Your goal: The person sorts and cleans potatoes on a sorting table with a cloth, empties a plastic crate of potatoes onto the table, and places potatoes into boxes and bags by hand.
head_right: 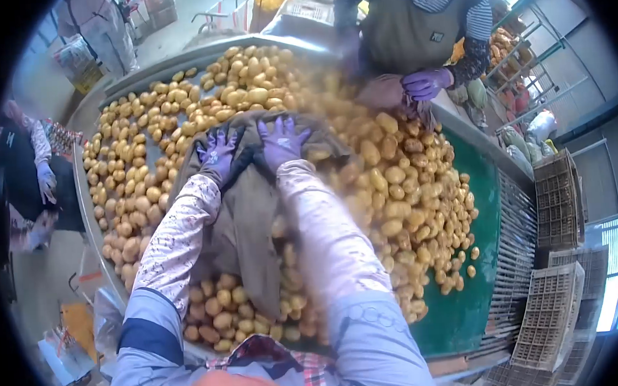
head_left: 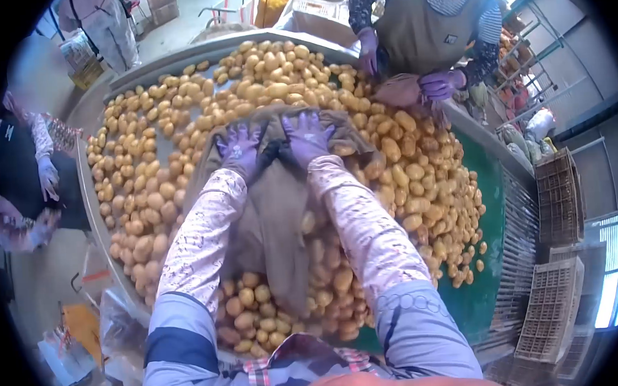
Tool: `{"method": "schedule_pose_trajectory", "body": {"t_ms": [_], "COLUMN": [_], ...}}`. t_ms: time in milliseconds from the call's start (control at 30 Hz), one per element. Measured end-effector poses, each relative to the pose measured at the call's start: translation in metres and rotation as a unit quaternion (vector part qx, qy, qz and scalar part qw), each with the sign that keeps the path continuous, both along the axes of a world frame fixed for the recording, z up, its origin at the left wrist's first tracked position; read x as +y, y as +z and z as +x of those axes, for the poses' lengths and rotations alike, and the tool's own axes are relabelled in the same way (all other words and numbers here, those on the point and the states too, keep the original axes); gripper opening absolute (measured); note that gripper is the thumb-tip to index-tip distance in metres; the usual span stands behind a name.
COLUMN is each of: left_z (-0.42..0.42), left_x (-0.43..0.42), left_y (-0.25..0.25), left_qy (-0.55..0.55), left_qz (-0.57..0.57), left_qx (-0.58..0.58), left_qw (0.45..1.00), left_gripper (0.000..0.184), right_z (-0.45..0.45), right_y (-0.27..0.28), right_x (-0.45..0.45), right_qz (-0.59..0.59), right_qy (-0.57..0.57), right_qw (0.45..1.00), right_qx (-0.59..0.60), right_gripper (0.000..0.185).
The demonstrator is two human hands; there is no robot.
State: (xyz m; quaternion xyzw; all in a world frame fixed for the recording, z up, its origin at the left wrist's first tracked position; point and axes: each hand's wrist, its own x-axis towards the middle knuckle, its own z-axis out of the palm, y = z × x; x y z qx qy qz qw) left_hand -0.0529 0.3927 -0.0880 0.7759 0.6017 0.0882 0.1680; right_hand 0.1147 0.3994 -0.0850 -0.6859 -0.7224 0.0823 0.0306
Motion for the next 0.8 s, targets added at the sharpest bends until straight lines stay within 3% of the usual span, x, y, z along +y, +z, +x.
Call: {"method": "schedule_pose_trajectory", "body": {"t_ms": [100,200,267,333,400,433,467,533,600,667,700,733,800], "left_z": [0.010,0.013,0.015,0.014,0.021,0.023,0.024,0.031,0.041,0.038,0.034,0.027,0.007], "left_x": [0.030,0.033,0.016,-0.006,-0.041,-0.052,-0.059,-0.108,-0.151,-0.192,-0.211,-0.229,-0.252], "left_y": [-0.017,-0.038,-0.025,-0.006,-0.011,-0.011,-0.043,0.007,0.025,0.057,0.062,0.051,0.021], "left_qy": [0.023,0.035,0.019,-0.080,-0.070,-0.116,-0.142,-0.183,-0.178,-0.191,-0.200,-0.227,-0.274], "left_qz": [-0.051,-0.042,-0.083,-0.140,-0.140,-0.144,-0.101,-0.018,0.018,0.058,0.020,0.055,0.128], "left_qx": [0.097,0.083,0.069,0.083,0.012,0.044,-0.020,0.001,-0.111,-0.197,-0.202,-0.174,-0.114], "left_qw": [0.994,0.995,0.994,0.984,0.988,0.982,0.984,0.983,0.978,0.960,0.959,0.957,0.946], "left_gripper": [0.069,0.071,0.071,0.072,0.070,0.065,0.059,0.054,0.049,0.047,0.050,0.053,0.060], "right_z": [-0.002,0.004,0.007,0.025,0.037,0.045,0.047,0.048,0.058,0.060,0.063,0.067,0.090], "right_y": [0.001,-0.035,-0.021,-0.005,0.017,0.006,0.017,0.047,0.066,0.082,0.081,0.078,0.045], "right_x": [0.051,0.069,0.044,0.016,-0.026,-0.044,-0.064,-0.119,-0.170,-0.221,-0.244,-0.263,-0.305], "right_qz": [-0.166,-0.158,-0.148,-0.171,-0.138,-0.039,-0.015,0.017,0.072,0.094,0.132,0.175,0.131], "right_qy": [0.019,0.039,0.055,0.101,0.128,0.132,0.135,0.137,0.094,0.076,0.069,0.064,0.050], "right_qw": [0.985,0.986,0.987,0.980,0.982,0.990,0.989,0.988,0.993,0.993,0.989,0.982,0.989], "right_qx": [-0.046,-0.031,-0.018,0.003,-0.036,-0.040,-0.052,-0.076,0.009,-0.006,0.005,0.016,-0.039], "right_gripper": [0.059,0.056,0.051,0.048,0.043,0.038,0.036,0.034,0.033,0.034,0.031,0.028,0.050]}}
